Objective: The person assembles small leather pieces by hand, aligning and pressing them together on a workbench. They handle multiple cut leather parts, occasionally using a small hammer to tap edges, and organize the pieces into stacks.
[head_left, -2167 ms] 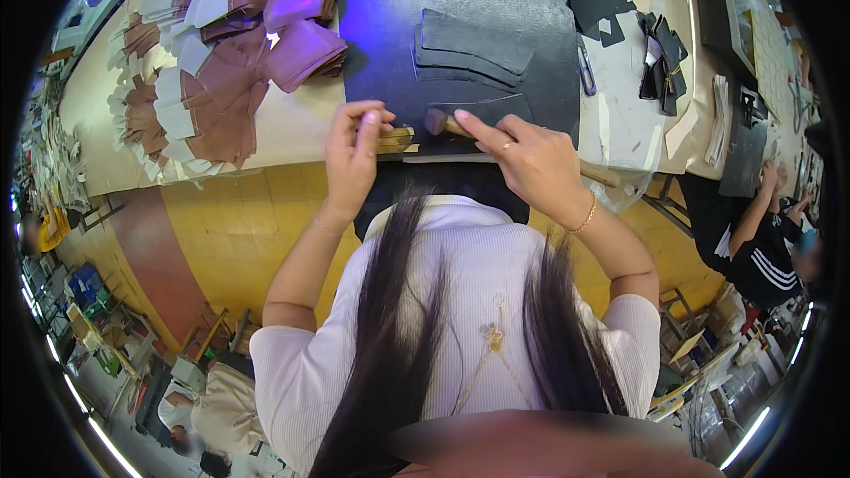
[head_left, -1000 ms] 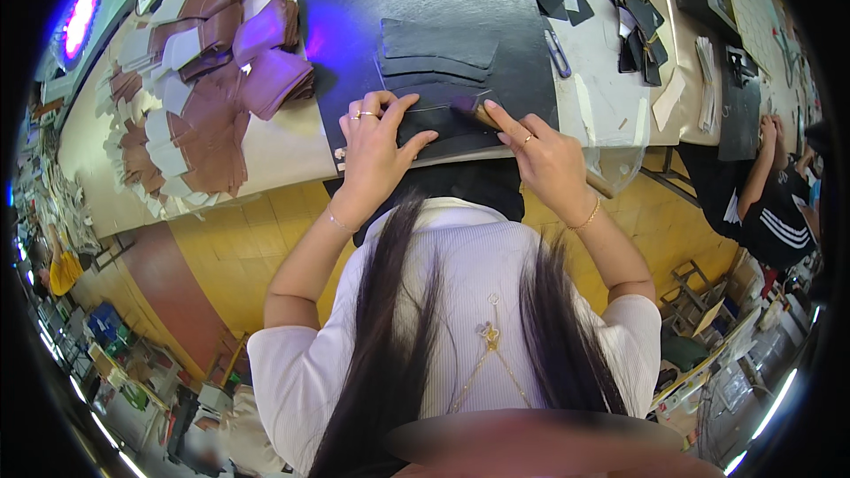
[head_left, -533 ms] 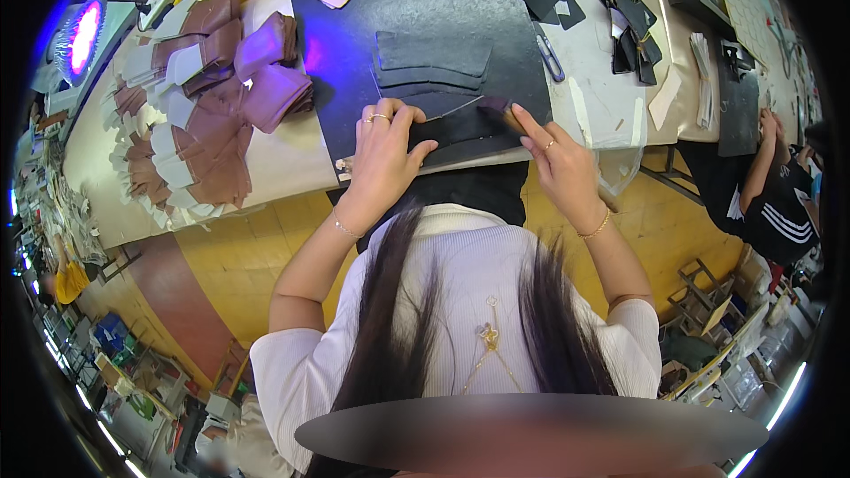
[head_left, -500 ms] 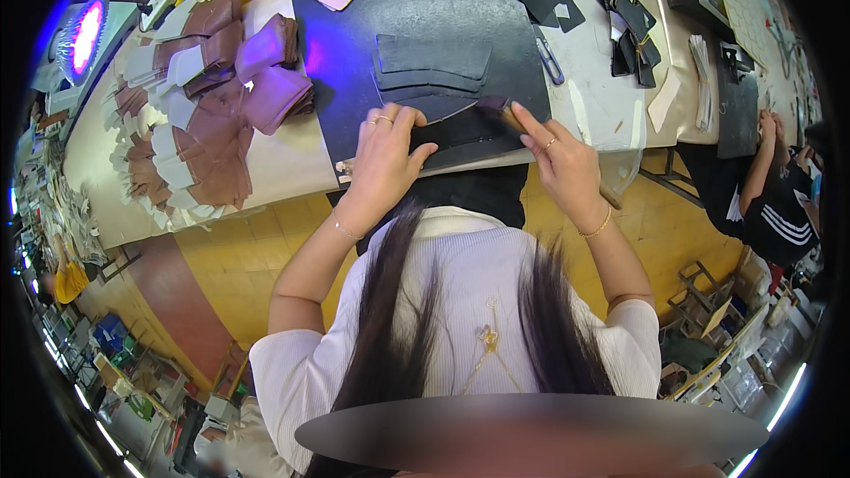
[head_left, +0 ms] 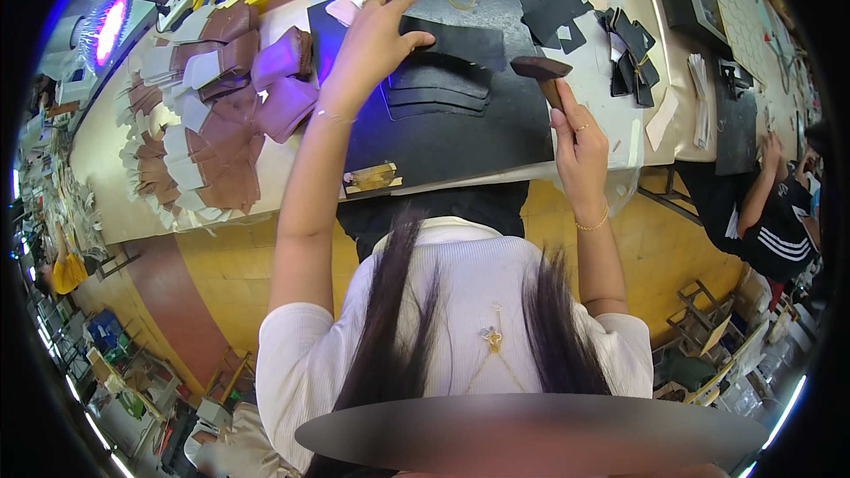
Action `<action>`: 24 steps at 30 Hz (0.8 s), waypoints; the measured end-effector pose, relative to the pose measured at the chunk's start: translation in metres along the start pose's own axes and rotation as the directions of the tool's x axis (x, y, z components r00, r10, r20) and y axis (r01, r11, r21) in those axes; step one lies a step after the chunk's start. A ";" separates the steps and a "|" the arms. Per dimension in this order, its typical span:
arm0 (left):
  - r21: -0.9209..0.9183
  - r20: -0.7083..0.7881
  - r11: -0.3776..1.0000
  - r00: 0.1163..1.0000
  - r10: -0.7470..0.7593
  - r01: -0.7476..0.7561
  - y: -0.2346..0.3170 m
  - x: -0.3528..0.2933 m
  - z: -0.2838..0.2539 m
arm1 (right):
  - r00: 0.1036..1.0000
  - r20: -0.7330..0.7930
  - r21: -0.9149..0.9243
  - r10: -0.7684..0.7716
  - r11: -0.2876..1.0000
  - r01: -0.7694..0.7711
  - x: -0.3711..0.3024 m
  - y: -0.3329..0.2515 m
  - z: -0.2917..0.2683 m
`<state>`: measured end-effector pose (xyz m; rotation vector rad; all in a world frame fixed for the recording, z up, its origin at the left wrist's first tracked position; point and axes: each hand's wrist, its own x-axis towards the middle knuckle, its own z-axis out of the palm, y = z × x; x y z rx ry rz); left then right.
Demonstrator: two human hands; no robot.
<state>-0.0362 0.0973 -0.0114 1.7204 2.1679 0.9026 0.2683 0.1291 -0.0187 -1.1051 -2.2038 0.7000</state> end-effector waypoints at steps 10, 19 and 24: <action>0.149 0.350 0.954 0.916 0.197 -0.262 0.003 -0.041 0.015 | 0.998 0.041 0.037 -0.051 0.998 0.049 0.003 0.002 0.003; 0.112 0.408 0.983 0.909 0.089 -0.146 0.007 -0.056 0.015 | 0.953 0.261 -0.270 -0.151 0.937 0.223 0.038 -0.016 0.029; 0.096 0.489 0.982 0.867 0.098 -0.165 0.002 -0.059 0.002 | 0.983 0.169 -0.455 -0.071 0.879 0.142 0.052 -0.003 0.017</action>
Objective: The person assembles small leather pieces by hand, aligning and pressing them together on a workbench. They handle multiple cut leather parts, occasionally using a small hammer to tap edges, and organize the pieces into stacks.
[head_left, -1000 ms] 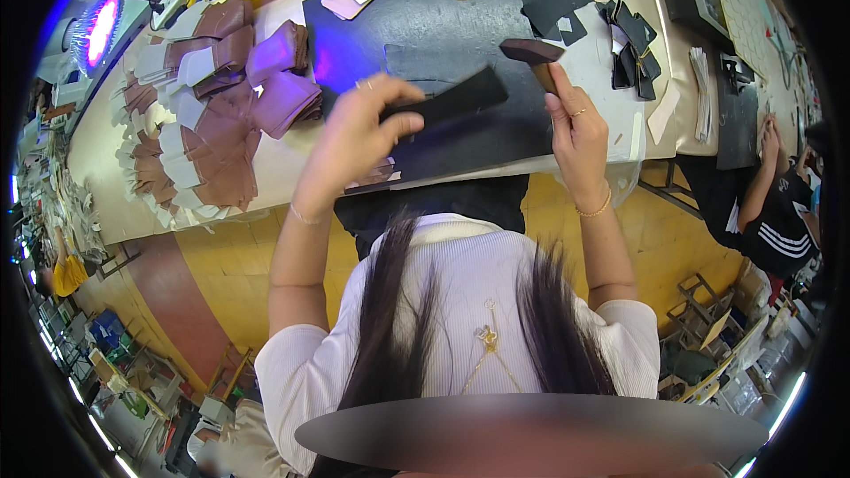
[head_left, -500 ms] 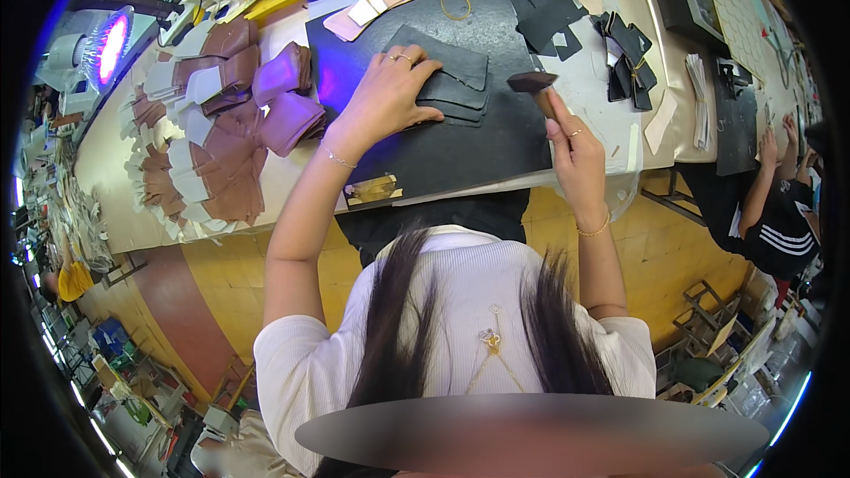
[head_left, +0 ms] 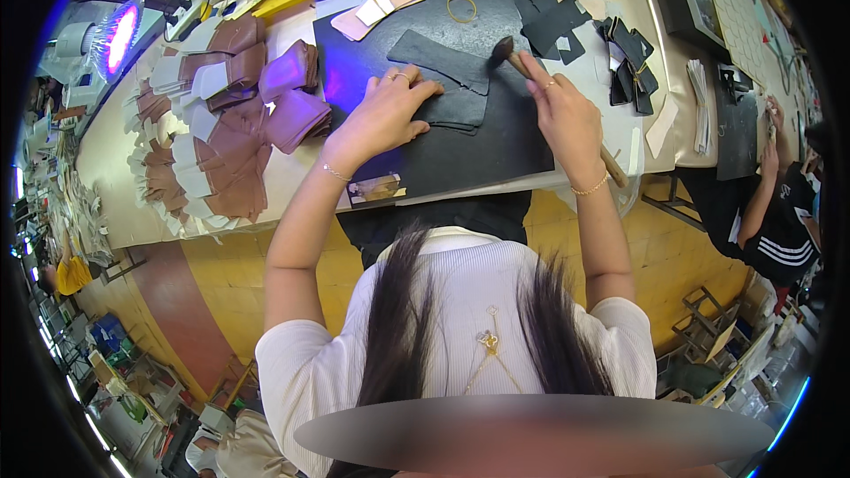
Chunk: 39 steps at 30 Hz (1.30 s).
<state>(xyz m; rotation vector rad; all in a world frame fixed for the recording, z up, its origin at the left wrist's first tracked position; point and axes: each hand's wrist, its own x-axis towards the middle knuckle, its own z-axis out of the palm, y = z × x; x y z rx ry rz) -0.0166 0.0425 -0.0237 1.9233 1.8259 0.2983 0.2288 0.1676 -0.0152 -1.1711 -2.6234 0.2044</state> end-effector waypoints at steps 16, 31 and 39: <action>0.036 -0.110 0.999 0.994 0.007 -0.003 0.020 -0.012 0.016 | 0.996 -0.086 0.374 0.007 0.927 0.026 -0.048 -0.018 -0.004; -0.139 -0.171 0.989 0.982 -0.078 0.055 -0.026 0.012 -0.016 | 0.982 -0.119 0.546 0.149 0.835 -0.061 -0.056 -0.005 -0.004; -0.374 -0.179 0.917 0.959 -0.218 0.139 -0.038 0.011 -0.030 | 0.980 -0.097 0.568 0.175 0.818 -0.090 -0.058 -0.002 -0.006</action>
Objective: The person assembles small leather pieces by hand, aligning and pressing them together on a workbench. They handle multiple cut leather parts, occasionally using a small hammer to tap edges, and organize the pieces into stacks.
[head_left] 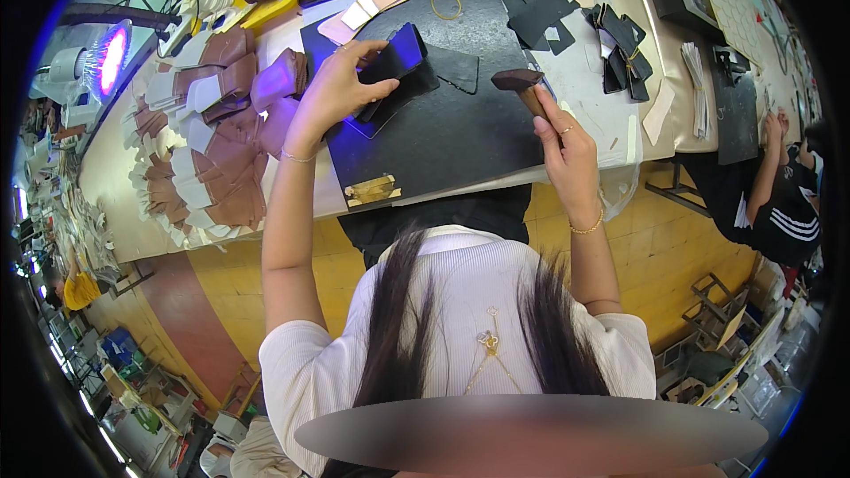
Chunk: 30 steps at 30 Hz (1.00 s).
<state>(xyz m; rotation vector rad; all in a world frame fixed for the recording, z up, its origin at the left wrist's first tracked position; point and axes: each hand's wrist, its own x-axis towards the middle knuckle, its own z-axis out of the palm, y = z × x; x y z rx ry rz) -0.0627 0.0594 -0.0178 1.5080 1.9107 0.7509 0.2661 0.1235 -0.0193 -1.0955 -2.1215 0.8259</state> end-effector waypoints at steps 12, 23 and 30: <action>-0.058 0.029 0.995 0.996 -0.081 0.083 -0.008 0.004 0.002 | 1.000 0.013 -0.001 0.003 1.000 -0.003 -0.001 -0.002 0.002; -0.152 0.038 0.978 0.990 -0.136 0.140 -0.010 0.003 0.005 | 0.999 0.036 0.007 0.001 1.000 -0.001 -0.003 -0.003 0.004; 0.047 -0.066 0.998 0.997 0.033 -0.030 0.013 -0.010 0.006 | 1.000 -0.001 0.009 -0.005 1.000 0.005 -0.005 0.001 0.003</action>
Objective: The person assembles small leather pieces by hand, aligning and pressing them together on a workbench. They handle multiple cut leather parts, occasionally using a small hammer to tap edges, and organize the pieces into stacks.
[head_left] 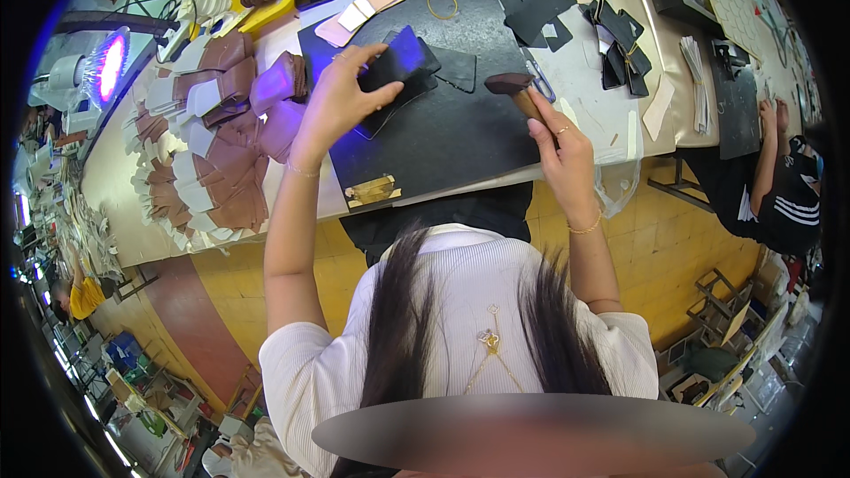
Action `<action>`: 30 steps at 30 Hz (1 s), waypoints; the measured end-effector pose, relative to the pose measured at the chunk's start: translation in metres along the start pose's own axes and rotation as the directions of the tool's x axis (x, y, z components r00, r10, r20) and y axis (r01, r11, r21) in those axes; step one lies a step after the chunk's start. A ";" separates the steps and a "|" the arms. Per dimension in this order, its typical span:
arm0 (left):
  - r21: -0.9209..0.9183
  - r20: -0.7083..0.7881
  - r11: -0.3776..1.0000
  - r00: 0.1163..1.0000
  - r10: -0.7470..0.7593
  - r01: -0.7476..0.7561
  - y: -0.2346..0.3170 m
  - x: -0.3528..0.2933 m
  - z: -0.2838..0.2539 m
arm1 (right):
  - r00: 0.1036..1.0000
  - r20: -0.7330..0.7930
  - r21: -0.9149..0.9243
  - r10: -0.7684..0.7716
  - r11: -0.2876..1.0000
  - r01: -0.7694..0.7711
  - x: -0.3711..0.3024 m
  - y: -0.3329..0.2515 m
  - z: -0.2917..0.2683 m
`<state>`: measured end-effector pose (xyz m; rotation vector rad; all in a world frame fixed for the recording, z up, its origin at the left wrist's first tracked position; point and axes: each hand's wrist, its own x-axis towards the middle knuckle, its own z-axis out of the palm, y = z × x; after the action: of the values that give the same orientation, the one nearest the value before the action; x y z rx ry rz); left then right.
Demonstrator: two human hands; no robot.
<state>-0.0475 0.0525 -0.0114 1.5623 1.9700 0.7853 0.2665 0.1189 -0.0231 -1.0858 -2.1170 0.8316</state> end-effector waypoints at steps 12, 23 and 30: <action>0.153 0.052 0.971 0.983 0.177 -0.183 0.047 -0.057 0.091 | 0.983 0.180 -0.447 0.046 0.894 0.040 -0.029 -0.009 -0.030; 0.086 0.055 0.986 0.989 0.136 -0.140 0.043 -0.052 0.095 | 0.972 0.234 -0.432 0.025 0.898 0.081 -0.033 -0.013 -0.019; 0.092 0.002 0.991 0.995 0.102 -0.102 0.043 -0.052 0.097 | 0.979 0.203 -0.345 0.011 0.936 0.061 -0.031 -0.008 -0.009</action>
<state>0.0601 0.0219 -0.0478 1.7281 1.9663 0.7458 0.2839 0.0913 -0.0187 -1.1891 -2.5149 0.5838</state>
